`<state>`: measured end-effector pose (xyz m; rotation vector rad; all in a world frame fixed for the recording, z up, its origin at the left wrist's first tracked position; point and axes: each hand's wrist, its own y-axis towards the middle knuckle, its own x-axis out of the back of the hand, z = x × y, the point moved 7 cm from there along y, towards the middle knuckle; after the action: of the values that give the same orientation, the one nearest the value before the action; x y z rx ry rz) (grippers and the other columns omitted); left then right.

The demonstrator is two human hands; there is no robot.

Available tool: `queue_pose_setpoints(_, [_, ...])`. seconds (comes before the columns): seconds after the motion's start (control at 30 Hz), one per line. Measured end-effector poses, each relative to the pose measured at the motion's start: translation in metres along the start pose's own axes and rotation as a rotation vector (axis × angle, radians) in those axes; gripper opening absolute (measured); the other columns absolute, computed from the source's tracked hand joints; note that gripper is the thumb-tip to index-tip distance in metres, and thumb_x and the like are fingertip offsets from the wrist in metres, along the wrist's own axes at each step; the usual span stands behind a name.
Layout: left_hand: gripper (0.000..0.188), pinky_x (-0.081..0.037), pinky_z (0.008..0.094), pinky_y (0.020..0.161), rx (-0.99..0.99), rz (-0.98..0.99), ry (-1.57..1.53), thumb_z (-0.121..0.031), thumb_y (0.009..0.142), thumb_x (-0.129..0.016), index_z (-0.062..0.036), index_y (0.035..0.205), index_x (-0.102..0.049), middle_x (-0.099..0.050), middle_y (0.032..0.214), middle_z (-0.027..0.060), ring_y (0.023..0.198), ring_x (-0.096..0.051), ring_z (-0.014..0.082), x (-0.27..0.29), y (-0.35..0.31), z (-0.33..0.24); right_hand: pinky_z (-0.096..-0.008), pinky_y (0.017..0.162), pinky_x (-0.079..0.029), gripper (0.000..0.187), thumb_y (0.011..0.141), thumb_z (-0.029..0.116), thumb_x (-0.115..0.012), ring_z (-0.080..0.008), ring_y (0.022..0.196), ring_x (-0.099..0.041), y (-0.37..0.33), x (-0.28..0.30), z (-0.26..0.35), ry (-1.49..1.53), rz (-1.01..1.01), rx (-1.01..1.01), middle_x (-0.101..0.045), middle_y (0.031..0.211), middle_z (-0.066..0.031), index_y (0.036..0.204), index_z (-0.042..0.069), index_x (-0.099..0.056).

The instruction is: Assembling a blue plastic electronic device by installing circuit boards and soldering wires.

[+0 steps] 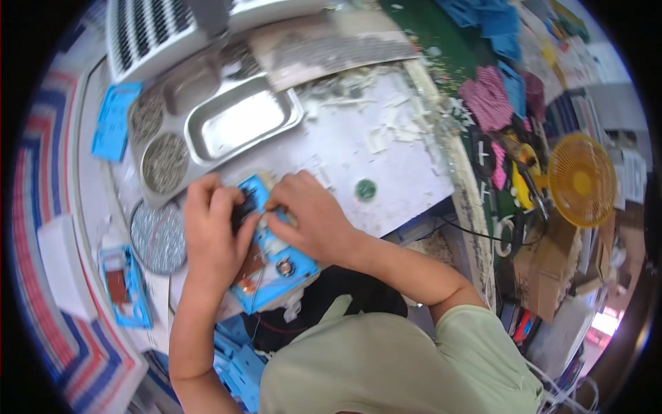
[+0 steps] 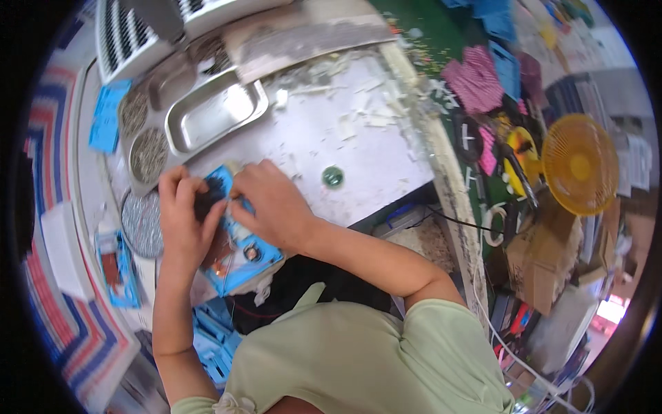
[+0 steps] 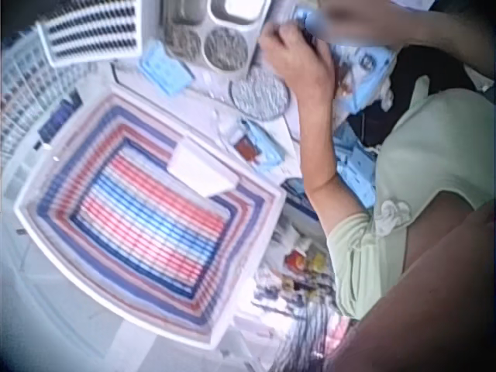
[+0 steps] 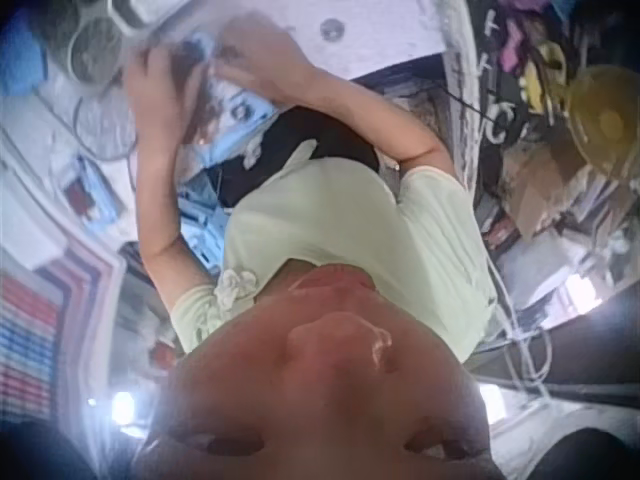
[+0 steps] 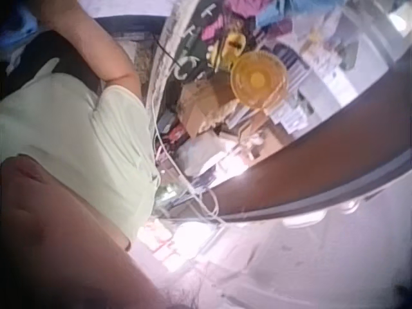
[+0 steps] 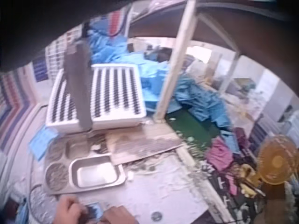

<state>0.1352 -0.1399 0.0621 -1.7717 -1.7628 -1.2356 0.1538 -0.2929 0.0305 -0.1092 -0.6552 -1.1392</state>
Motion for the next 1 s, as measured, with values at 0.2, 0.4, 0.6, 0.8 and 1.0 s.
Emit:
queue_pose_setpoints(0.2, [0.044, -0.047, 0.0443, 0.09, 0.062, 0.193, -0.046, -0.002, 0.068, -0.084, -0.0017, 0.103, -0.057, -0.05, 0.114, 0.0205, 0.104, -0.055, 0.0407, -0.002, 0.021, -0.008, -0.0306, 0.077, -0.054, 0.028, 0.093, 0.021, -0.072, -0.0145, 0.087, -0.069, 0.139, 0.256, -0.048, -0.453, -0.193, 0.039, -0.075, 0.098, -0.0093, 0.116, 0.006, -0.072])
queue_pose_setpoints(0.4, [0.048, -0.047, 0.0417, 0.094, 0.096, 0.263, -0.139, 0.0, 0.066, -0.084, -0.0024, 0.102, -0.053, -0.047, 0.115, 0.0194, 0.105, -0.053, 0.0393, -0.004, 0.029, -0.007, -0.0483, 0.085, -0.057, 0.029, 0.083, 0.022, -0.07, -0.0407, 0.099, -0.072, 0.165, 0.504, -0.284, -1.339, 0.078, -0.657, -0.074, 0.105, -0.0241, 0.102, 0.002, -0.076])
queue_pose_setpoints(0.6, [0.046, -0.05, 0.0442, 0.081, 0.074, 0.238, -0.085, -0.005, 0.066, -0.087, -0.0042, 0.102, -0.058, -0.051, 0.107, 0.0188, 0.095, -0.057, 0.0367, 0.0, 0.023, 0.0, -0.0455, 0.113, -0.044, 0.051, 0.09, 0.016, -0.059, -0.0393, 0.138, -0.05, 0.171, 0.456, -0.37, -1.315, 0.044, -0.876, -0.054, 0.148, -0.018, 0.14, 0.009, -0.059])
queue_pose_setpoints(0.8, [0.052, -0.049, 0.0417, 0.082, 0.028, 0.331, -0.194, -0.005, 0.063, -0.089, -0.0064, 0.102, -0.055, -0.049, 0.106, 0.0179, 0.094, -0.054, 0.0344, -0.017, 0.03, 0.003, -0.0467, 0.124, -0.03, 0.06, 0.092, 0.009, -0.052, -0.0398, 0.149, -0.036, 0.154, 0.557, -0.479, -1.279, -0.09, -0.986, -0.037, 0.159, -0.0255, 0.15, 0.001, -0.04])
queue_pose_setpoints(1.0, [0.05, -0.049, 0.042, 0.085, 0.076, 0.308, -0.111, -0.006, 0.064, -0.089, -0.0061, 0.1, -0.055, -0.049, 0.108, 0.0175, 0.096, -0.055, 0.0357, -0.005, 0.023, 0.003, -0.0454, 0.104, -0.049, 0.049, 0.084, 0.009, -0.063, -0.04, 0.124, -0.06, 0.201, 0.44, -0.368, -1.155, -0.09, -0.7, -0.065, 0.13, -0.0229, 0.132, 0.008, -0.056])
